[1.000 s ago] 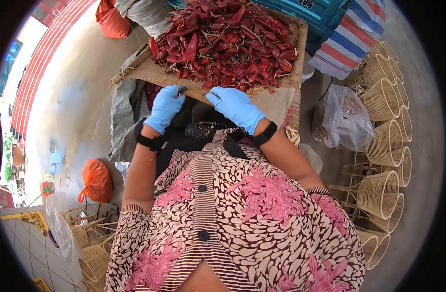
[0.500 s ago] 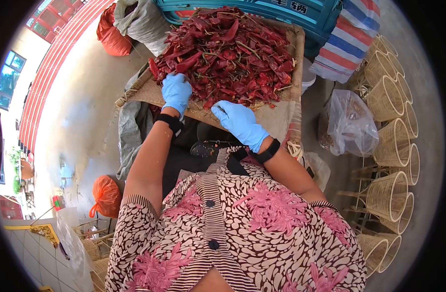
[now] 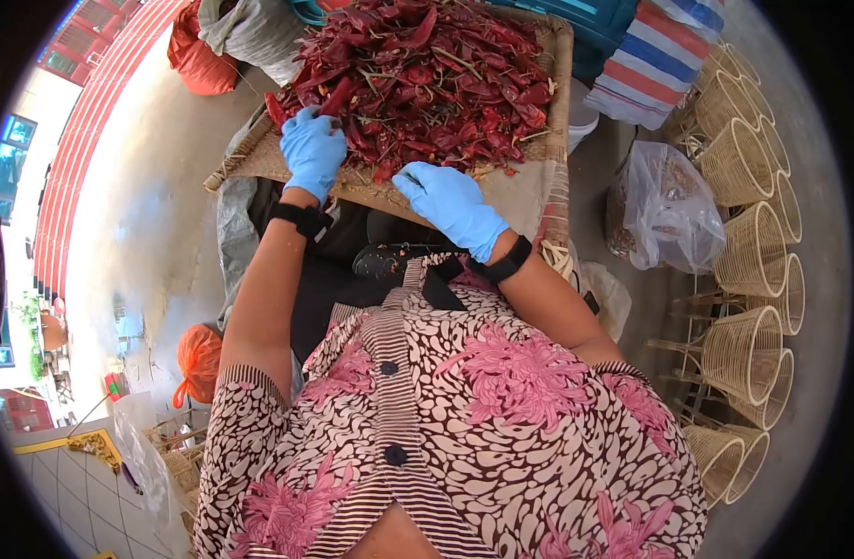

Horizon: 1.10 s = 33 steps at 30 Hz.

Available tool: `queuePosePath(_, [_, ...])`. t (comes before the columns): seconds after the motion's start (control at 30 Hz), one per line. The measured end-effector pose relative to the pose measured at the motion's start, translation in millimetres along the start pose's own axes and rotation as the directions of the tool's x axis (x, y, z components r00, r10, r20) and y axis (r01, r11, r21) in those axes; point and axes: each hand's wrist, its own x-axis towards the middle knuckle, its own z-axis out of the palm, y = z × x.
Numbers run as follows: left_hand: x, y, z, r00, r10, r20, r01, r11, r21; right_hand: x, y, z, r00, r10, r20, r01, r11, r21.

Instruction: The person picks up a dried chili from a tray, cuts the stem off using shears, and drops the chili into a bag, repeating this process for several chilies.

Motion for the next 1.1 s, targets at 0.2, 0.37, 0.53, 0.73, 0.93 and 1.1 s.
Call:
queuePosePath(0.2, [-60,1,-17,0.999,-0.035,0.013,0.032,0.620,-0.784,3,-8,10,0.994,0.076,-0.084,-0.038,0.922,0.386])
queuePosePath(0.37, [-105,42,-29,0.959,-0.042,0.279,0.271,-0.137,-0.953,3,-32,0,0.970,0.209,0.123,-0.219,0.539,0.814])
queuePosePath(0.53, [-100,30,-8,0.828,-0.088,0.553,0.403,-0.592,-0.698,-1,-27,11,0.983,0.164,0.087,-0.183,0.765,0.618])
queuePosePath(0.73, [-101,18,5,0.868,0.172,0.466,0.434,-0.718,-0.543,1,-27,23,0.998,-0.058,0.027,0.049,0.959,0.278])
queuePosePath(0.93, [-112,24,6,0.843,0.226,0.488,0.465,-0.763,-0.449,1,-30,23,0.994,-0.009,0.112,-0.041,0.898,0.438])
queuePosePath(1.1, [-112,22,10,0.839,0.178,0.515,0.433,-0.791,-0.433,-4,-41,6,0.896,0.115,0.428,-0.372,0.722,0.584])
